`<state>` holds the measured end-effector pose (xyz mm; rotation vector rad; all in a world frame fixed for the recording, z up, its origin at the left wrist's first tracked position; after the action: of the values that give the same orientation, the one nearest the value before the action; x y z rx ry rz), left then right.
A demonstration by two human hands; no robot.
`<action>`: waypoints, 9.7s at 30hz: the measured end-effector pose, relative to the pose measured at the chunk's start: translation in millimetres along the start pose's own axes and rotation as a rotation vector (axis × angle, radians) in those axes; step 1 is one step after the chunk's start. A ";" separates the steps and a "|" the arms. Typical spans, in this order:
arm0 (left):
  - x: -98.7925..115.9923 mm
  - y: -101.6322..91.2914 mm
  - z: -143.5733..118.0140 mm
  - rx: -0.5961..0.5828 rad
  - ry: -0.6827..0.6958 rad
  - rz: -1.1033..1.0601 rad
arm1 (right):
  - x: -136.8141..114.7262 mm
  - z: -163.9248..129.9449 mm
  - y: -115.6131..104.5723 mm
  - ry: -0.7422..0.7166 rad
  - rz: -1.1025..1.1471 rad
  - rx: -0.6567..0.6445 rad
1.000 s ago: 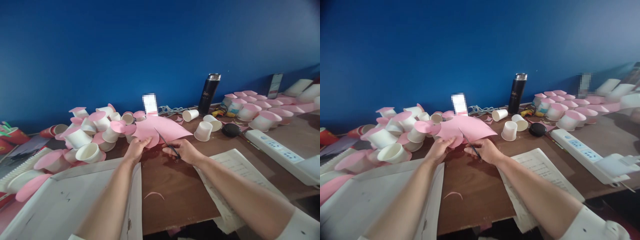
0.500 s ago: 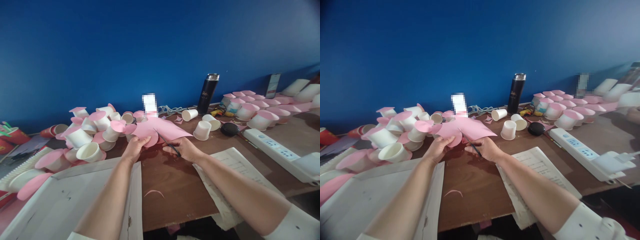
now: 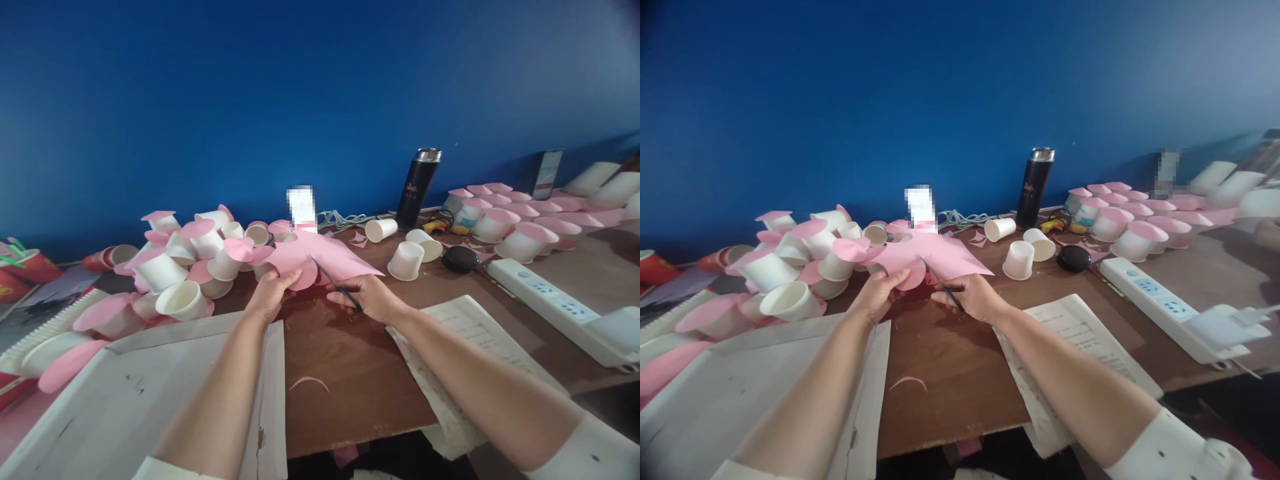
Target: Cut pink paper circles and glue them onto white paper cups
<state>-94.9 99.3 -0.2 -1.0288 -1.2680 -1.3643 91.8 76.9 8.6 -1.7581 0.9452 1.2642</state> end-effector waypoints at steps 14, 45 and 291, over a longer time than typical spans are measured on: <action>9.7 -9.3 3.0 0.084 0.172 0.289 | 0.8 -9.7 23.4 0.029 0.070 -0.134; 2.4 16.1 -11.4 -0.265 -0.136 -0.005 | 3.9 -0.3 11.4 -0.012 0.094 -0.165; 41.8 1.3 -8.3 -0.174 0.100 0.148 | -12.7 -14.3 10.5 -0.063 -0.134 -0.234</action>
<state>-100.5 86.7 40.1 -1.1354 -0.9929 -1.4113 85.2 61.3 22.4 -1.9133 0.6526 1.3779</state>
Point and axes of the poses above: each hand's wrist, its own z-axis towards the middle knuckle, its own y-axis out of the palm, x = y × z, the point moved 8 cm from there along z, towards the middle knuckle, and after that the axes turned 8 degrees about y, right-handed, at the moved point
